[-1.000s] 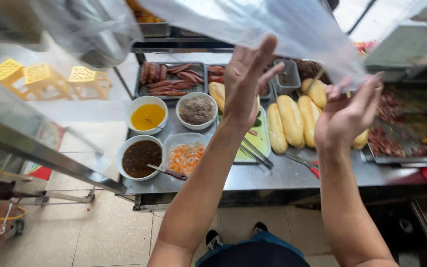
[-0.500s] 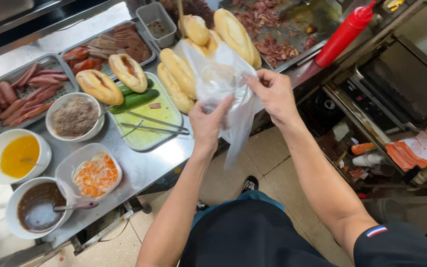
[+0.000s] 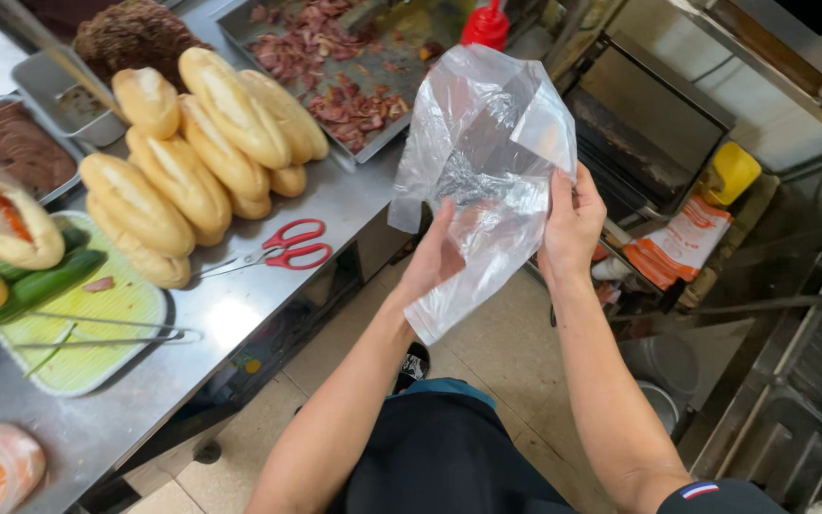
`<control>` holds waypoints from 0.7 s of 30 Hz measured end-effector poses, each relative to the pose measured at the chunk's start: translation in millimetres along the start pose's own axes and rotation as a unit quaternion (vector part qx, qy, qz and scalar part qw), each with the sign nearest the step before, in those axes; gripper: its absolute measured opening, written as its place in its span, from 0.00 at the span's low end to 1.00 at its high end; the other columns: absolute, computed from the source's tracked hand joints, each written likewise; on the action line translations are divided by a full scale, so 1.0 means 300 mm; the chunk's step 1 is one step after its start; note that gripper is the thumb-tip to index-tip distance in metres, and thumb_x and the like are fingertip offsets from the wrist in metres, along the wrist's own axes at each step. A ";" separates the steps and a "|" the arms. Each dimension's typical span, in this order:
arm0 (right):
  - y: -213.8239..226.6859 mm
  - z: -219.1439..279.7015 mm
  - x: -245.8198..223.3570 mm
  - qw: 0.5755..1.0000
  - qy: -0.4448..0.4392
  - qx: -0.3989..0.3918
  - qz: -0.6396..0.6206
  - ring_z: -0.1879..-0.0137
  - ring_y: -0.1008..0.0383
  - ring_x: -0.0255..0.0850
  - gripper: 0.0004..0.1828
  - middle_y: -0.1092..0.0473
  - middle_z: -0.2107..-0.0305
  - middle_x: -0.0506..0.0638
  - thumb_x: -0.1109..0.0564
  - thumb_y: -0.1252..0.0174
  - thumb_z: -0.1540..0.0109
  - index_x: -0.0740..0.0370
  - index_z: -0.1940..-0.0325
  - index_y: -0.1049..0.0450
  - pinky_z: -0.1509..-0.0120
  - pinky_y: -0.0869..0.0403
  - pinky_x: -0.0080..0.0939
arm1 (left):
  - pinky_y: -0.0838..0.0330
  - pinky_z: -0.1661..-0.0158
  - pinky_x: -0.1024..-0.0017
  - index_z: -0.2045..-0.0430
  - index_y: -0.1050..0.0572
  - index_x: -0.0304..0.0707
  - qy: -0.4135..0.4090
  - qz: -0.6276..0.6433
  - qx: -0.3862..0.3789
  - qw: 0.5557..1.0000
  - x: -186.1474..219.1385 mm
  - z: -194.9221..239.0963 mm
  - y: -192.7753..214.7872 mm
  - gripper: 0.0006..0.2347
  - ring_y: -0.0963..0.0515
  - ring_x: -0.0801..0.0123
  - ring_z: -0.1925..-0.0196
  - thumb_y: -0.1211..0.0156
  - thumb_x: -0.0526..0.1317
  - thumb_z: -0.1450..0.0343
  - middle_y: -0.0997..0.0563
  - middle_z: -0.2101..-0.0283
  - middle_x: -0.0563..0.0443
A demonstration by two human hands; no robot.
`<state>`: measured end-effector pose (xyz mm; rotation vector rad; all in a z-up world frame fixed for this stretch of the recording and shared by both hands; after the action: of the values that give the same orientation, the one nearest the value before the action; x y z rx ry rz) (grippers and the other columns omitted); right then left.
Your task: The person prepares multiple sandwiches by slicing baguettes and filling them with various ingredients. They use tongs to add shredded vegetables, sliced meats, and sauces, and use scissors to cut cucumber slices directly into the containers. The person also uses a microwave to heat a container and places finished sandwiches into plastic bags.
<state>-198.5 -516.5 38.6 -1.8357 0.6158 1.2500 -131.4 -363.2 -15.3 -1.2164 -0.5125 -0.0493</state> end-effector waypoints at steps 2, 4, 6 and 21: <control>0.112 -0.008 0.007 0.997 -0.024 0.047 0.055 0.56 0.28 0.33 0.16 0.25 0.57 0.50 0.57 0.47 0.27 0.67 0.38 0.28 0.51 0.29 0.34 | 0.19 0.55 0.69 0.56 0.20 0.32 -0.116 -0.042 0.039 0.992 0.100 -0.096 0.007 0.18 0.15 0.67 0.57 0.37 0.48 0.31 0.16 0.56 0.46; 0.193 0.005 0.012 0.982 -0.077 0.095 0.143 0.65 0.34 0.36 0.18 0.28 0.62 0.51 0.56 0.44 0.28 0.66 0.36 0.27 0.63 0.36 0.38 | 0.21 0.61 0.71 0.62 0.18 0.30 -0.189 -0.096 0.086 0.973 0.150 -0.129 0.033 0.11 0.17 0.70 0.64 0.30 0.40 0.32 0.16 0.63 0.47; 0.179 0.044 -0.120 0.943 0.040 0.094 0.318 0.58 0.31 0.33 0.29 0.32 0.57 0.50 0.55 0.38 0.35 0.65 0.31 0.36 0.58 0.33 0.34 | 0.27 0.67 0.76 0.67 0.17 0.29 -0.220 -0.164 0.141 0.951 0.183 -0.135 0.059 0.07 0.22 0.75 0.70 0.27 0.35 0.32 0.17 0.68 0.49; 0.176 -0.037 -0.082 0.956 -0.044 0.052 0.287 0.60 0.26 0.33 0.13 0.22 0.69 0.45 0.56 0.33 0.38 0.70 0.58 0.20 0.52 0.27 0.35 | 0.20 0.59 0.74 0.69 0.23 0.38 -0.122 0.004 0.108 0.987 0.566 -0.247 0.086 0.03 0.17 0.74 0.63 0.39 0.35 0.33 0.17 0.66 0.55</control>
<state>-242.3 -555.9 44.9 -1.5505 1.1968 1.6228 52.9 -381.4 11.8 -1.0163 -0.7073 0.1603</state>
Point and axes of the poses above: each hand's wrist, its own z-axis away from the middle knuckle, its own y-axis out of the back of the hand, x = y × z, the point moved 10 cm from there along -z, towards the middle knuckle
